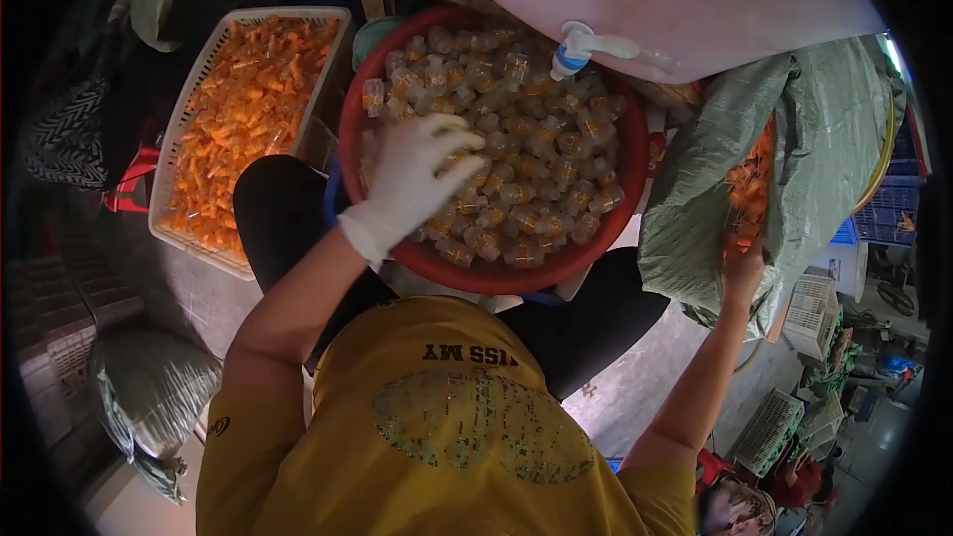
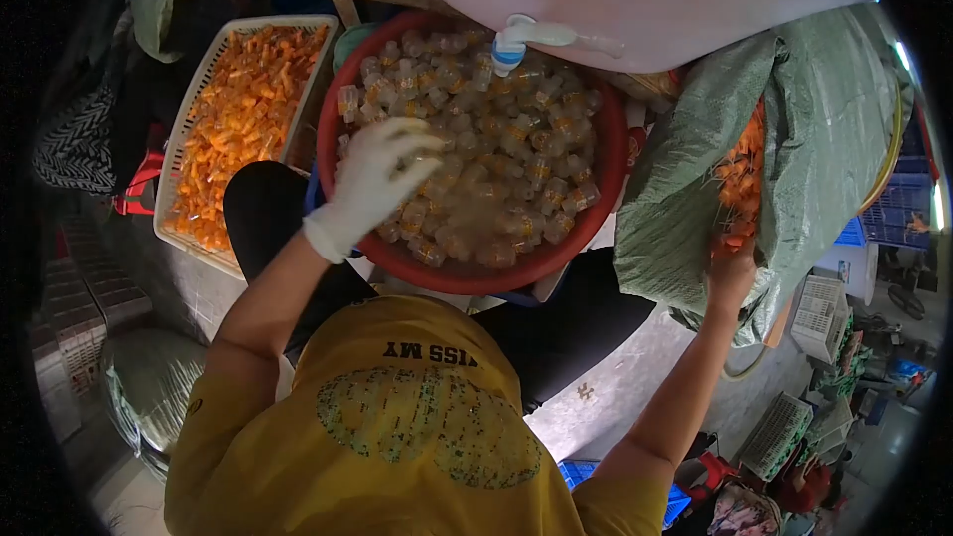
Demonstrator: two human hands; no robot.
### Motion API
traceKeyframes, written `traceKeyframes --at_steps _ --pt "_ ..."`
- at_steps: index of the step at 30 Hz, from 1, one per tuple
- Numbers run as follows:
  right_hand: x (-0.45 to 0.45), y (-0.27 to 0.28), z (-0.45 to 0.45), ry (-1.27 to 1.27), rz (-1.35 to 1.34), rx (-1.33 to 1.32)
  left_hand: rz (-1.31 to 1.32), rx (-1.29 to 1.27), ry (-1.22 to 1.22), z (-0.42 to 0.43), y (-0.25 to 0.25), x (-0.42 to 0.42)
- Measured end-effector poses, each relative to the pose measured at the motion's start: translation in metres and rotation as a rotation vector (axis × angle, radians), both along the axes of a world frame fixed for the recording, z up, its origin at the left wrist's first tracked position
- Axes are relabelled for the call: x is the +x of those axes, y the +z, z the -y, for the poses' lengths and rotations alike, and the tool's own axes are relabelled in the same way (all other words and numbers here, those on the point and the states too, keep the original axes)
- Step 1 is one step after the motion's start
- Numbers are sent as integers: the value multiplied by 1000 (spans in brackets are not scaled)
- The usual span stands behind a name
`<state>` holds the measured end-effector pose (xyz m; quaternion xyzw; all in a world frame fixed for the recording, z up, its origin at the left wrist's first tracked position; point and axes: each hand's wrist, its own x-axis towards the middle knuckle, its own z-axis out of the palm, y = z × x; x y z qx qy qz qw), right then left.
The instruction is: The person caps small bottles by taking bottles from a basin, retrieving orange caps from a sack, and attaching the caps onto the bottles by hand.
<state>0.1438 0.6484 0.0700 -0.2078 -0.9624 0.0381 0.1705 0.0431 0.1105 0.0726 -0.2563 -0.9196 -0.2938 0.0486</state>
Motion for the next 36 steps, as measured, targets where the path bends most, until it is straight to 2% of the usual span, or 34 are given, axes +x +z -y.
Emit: traceKeyframes --at_steps 3,5,6,9,10,11,12,13,16,21,24,27,30,33,36 --pt "-5 -2 14 -87 -14 3 -89 -427 -227 -63 -35 7" --pt "-2 9 28 35 -117 -20 -97 -513 -249 -84 -53 4" --pt "1 17 31 98 -168 -32 -83 -455 -199 -86 -57 2" --pt "13 40 33 125 -259 -295 -49 -42 27 -74 -54 -6" --pt "18 51 38 182 -289 -413 208 166 27 -64 -39 -12" --pt "22 62 43 236 -318 -533 423 526 43 -58 -25 -12" --pt "16 74 60 162 -334 -680 633 888 62 -53 -14 -12" --pt "8 82 79 205 -389 -757 762 1035 85 -49 -6 -11" --pt "-27 98 147 411 -501 -947 872 1231 127 -55 10 -11" --pt "-74 128 270 787 -379 -996 788 1327 10 -70 -4 -25" --pt "-98 159 313 755 -444 -1009 752 1331 10 -75 -3 -22" --pt "-133 131 317 899 -412 -1088 763 1373 -2 -78 -2 -25" --pt "-136 109 322 821 -305 -1038 790 1433 -37 -80 -2 -28" --pt "-134 113 317 813 -332 -1326 802 1421 -34 -75 2 -25" --pt "-133 115 318 722 -365 -1318 831 1418 -37 -77 1 -28"
